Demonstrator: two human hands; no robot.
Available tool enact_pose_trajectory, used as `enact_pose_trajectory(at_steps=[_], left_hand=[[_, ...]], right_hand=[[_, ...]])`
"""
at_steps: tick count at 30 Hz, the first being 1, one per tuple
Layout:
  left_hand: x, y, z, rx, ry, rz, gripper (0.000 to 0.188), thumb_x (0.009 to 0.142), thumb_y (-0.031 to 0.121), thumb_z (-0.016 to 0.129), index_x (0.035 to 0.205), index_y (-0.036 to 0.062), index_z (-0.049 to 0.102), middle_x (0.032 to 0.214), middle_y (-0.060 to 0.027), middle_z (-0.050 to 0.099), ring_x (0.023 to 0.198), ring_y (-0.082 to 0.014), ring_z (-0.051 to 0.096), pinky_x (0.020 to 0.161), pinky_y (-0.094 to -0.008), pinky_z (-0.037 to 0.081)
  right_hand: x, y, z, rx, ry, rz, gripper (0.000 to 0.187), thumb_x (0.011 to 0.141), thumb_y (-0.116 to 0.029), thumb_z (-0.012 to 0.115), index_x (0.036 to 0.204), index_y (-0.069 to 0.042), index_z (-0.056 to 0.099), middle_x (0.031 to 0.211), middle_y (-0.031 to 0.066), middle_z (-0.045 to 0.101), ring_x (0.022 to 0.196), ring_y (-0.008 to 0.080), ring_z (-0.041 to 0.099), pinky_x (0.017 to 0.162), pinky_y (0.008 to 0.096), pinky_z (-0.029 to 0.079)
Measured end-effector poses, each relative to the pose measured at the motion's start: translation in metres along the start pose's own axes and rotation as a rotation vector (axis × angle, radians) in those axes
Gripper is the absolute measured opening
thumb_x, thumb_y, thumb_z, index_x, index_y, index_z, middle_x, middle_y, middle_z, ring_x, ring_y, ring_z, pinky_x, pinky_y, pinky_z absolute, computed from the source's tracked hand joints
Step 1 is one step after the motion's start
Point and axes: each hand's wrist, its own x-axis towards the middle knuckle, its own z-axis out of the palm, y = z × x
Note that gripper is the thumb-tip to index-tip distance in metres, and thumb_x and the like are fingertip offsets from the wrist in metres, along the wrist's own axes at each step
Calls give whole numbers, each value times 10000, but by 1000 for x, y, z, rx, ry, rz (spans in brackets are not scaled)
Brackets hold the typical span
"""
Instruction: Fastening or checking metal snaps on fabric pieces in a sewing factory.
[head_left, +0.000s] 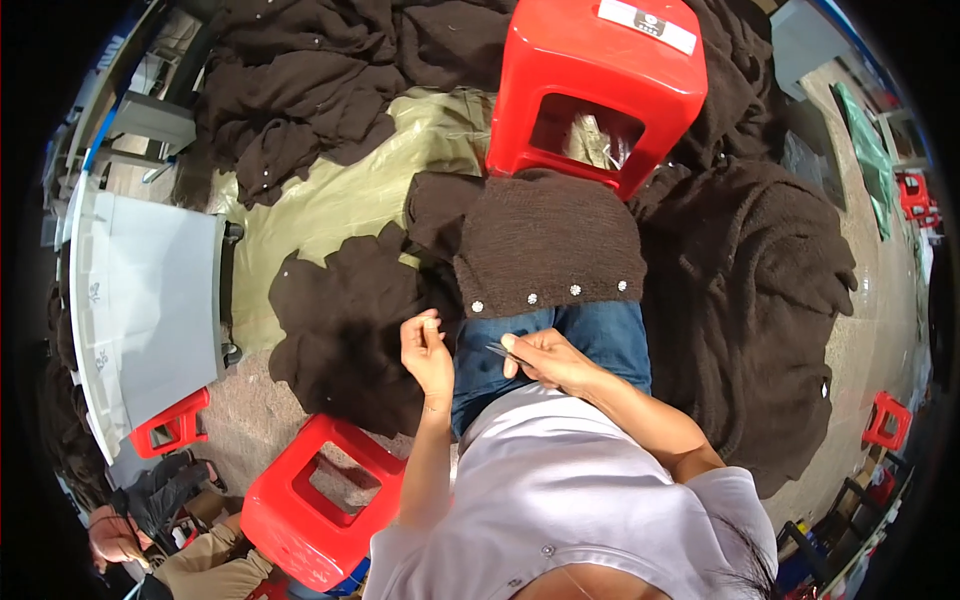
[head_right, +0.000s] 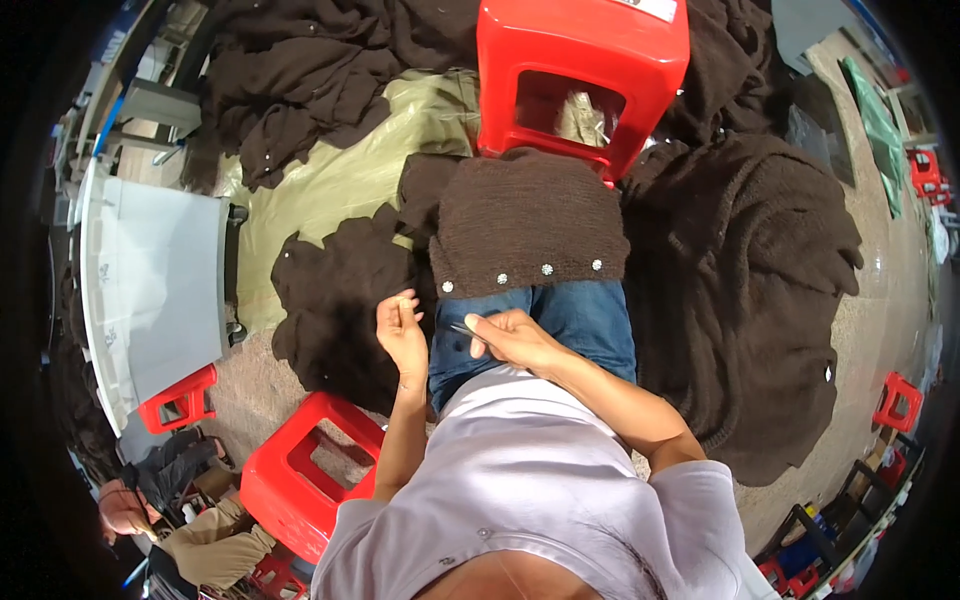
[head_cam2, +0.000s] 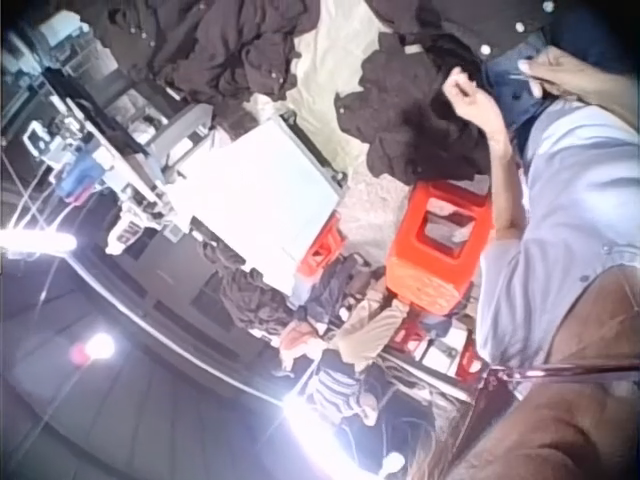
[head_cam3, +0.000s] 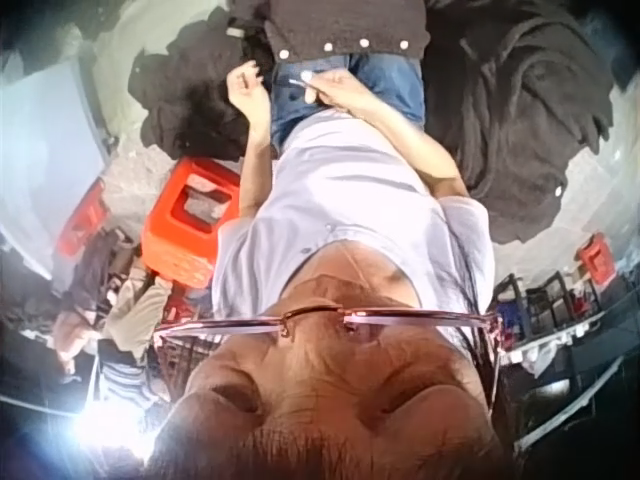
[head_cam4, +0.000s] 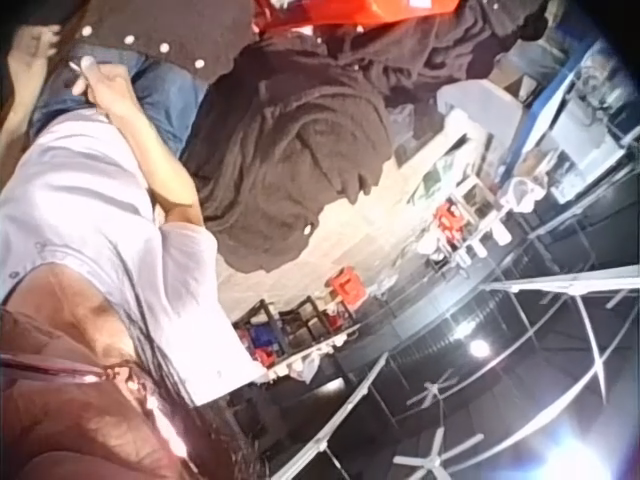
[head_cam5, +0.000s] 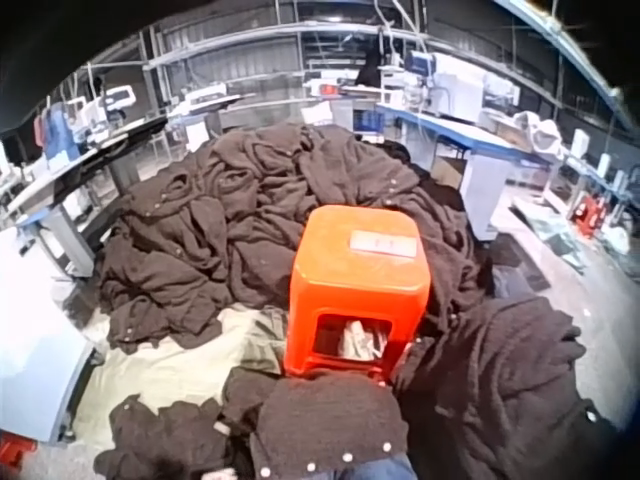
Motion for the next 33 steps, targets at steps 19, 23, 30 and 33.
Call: enact_pose_trajectory(at_steps=[19, 23, 30, 33], left_hand=[[-23, 77, 75, 452, -234, 752, 114, 767, 35, 741, 862, 65, 684, 873, -66, 587, 787, -207, 565, 703, -338, 433], [-28, 72, 75, 152, -309, 450, 71, 833, -26, 688, 875, 24, 659, 927, -77, 631, 748, -148, 595, 661, -273, 475], [-28, 75, 71, -199, -487, -31, 57, 929, -38, 583, 972, -25, 618, 1088, -138, 671, 828, -111, 631, 656, -229, 525], [-29, 77, 70, -225, -496, -41, 50, 938, -25, 576, 966, -24, 617, 1106, -156, 669, 864, -116, 633, 681, -237, 542]], right_hand=[[-26, 23, -41, 298, 354, -142, 523, 984, -520, 487, 784, -54, 615, 499, -95, 291, 399, 27, 202, 381, 238, 128], [-19, 17, -36, 228, 349, -129, 551, 1007, -507, 430, 816, -32, 634, 511, -80, 299, 414, 38, 221, 388, 233, 159], [-4, 24, -30, -120, 493, -303, 498, 978, -417, 533, 716, -20, 681, 506, -16, 466, 489, 73, 397, 466, 282, 313], [0, 24, -30, -152, 512, -301, 500, 974, -404, 537, 700, -14, 690, 517, 3, 498, 510, 89, 434, 495, 297, 352]])
